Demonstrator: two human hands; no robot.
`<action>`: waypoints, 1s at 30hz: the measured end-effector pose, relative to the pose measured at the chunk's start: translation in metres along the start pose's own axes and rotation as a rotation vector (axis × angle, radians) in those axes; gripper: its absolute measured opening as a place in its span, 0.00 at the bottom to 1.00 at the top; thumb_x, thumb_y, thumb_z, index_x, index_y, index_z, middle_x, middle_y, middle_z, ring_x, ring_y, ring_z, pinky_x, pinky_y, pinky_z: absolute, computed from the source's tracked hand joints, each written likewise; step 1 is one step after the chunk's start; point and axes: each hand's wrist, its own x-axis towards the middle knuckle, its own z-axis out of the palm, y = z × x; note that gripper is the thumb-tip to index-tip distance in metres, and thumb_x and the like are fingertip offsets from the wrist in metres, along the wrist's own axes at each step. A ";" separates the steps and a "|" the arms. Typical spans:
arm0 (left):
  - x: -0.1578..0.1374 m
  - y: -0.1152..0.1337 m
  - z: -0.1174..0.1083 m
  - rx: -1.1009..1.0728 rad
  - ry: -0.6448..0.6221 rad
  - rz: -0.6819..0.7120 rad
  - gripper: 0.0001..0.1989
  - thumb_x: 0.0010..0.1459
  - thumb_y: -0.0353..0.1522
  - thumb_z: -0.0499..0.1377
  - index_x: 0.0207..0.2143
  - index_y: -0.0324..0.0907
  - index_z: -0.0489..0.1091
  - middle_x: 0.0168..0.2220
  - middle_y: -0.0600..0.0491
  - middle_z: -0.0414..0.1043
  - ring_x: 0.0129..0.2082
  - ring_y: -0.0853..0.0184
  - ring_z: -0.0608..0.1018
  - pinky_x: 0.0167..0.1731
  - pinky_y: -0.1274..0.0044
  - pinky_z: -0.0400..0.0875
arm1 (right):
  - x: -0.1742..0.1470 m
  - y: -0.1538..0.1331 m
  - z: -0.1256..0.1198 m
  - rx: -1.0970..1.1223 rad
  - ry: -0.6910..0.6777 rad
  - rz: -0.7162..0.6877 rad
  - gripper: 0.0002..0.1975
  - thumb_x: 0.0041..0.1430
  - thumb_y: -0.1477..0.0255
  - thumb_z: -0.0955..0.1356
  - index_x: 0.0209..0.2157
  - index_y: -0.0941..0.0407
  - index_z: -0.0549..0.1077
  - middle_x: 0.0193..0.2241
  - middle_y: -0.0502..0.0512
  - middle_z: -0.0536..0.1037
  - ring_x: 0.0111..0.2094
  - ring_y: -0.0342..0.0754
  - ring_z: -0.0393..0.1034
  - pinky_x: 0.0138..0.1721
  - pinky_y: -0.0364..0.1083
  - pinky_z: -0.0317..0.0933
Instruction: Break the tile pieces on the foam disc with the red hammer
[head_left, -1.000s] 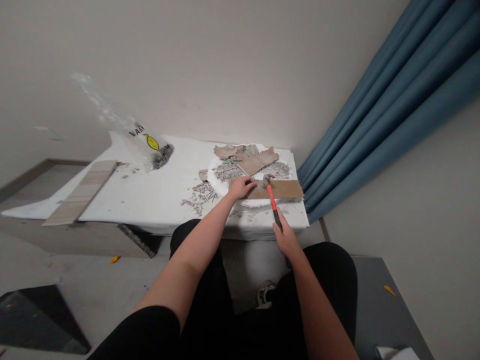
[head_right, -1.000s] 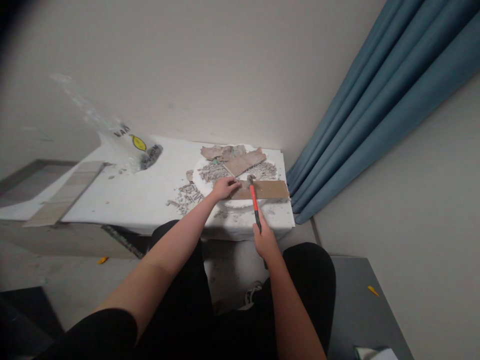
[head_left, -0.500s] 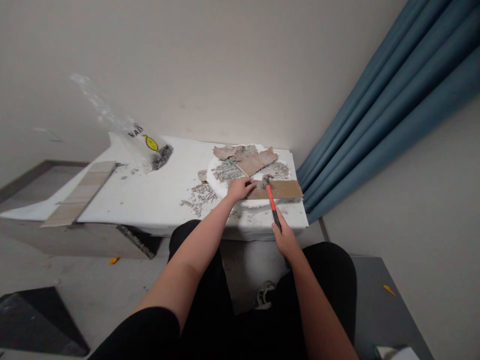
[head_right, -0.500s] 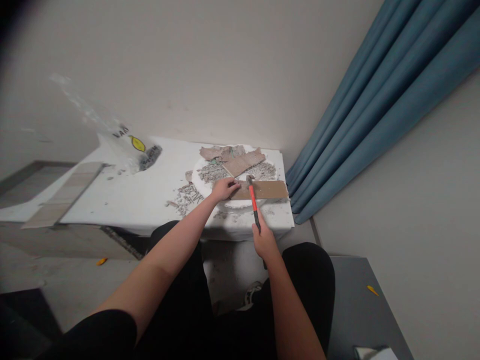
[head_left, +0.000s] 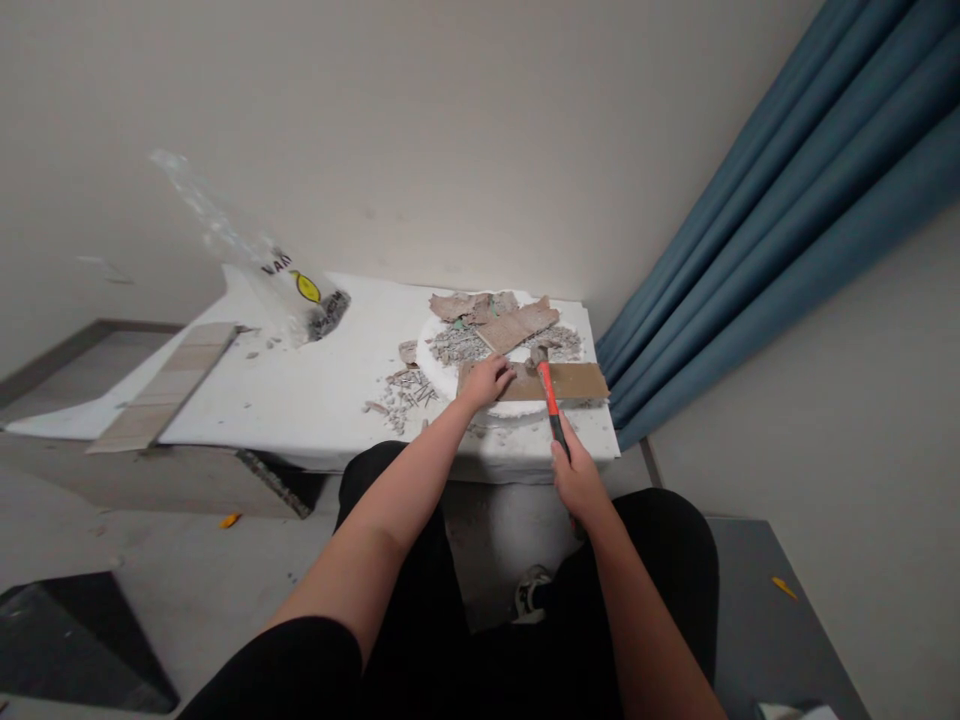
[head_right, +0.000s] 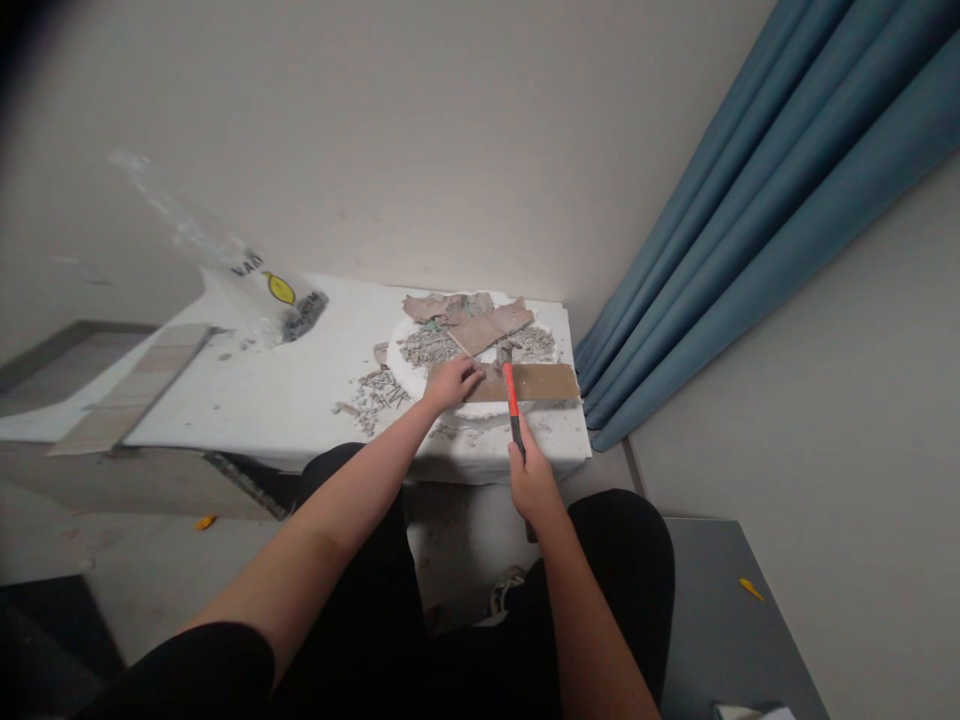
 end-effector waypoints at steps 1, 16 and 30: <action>-0.001 0.000 0.002 0.002 0.003 0.009 0.12 0.65 0.38 0.54 0.35 0.41 0.73 0.42 0.46 0.73 0.42 0.62 0.75 0.45 0.71 0.67 | 0.000 -0.005 -0.001 0.001 0.001 -0.005 0.35 0.67 0.62 0.60 0.72 0.57 0.55 0.61 0.58 0.72 0.67 0.61 0.58 0.68 0.63 0.52; -0.003 -0.002 0.008 0.017 0.043 0.032 0.11 0.64 0.37 0.55 0.31 0.41 0.72 0.48 0.46 0.70 0.41 0.63 0.76 0.46 0.71 0.70 | -0.004 -0.024 0.005 -0.069 -0.092 -0.065 0.33 0.70 0.65 0.58 0.73 0.59 0.51 0.71 0.55 0.56 0.71 0.51 0.48 0.71 0.53 0.41; -0.003 -0.004 0.009 0.027 0.035 0.053 0.11 0.63 0.37 0.56 0.30 0.42 0.72 0.45 0.47 0.71 0.40 0.63 0.75 0.44 0.71 0.70 | -0.007 -0.020 0.009 -0.079 -0.061 -0.026 0.33 0.70 0.66 0.58 0.73 0.57 0.49 0.70 0.55 0.58 0.70 0.52 0.53 0.70 0.55 0.45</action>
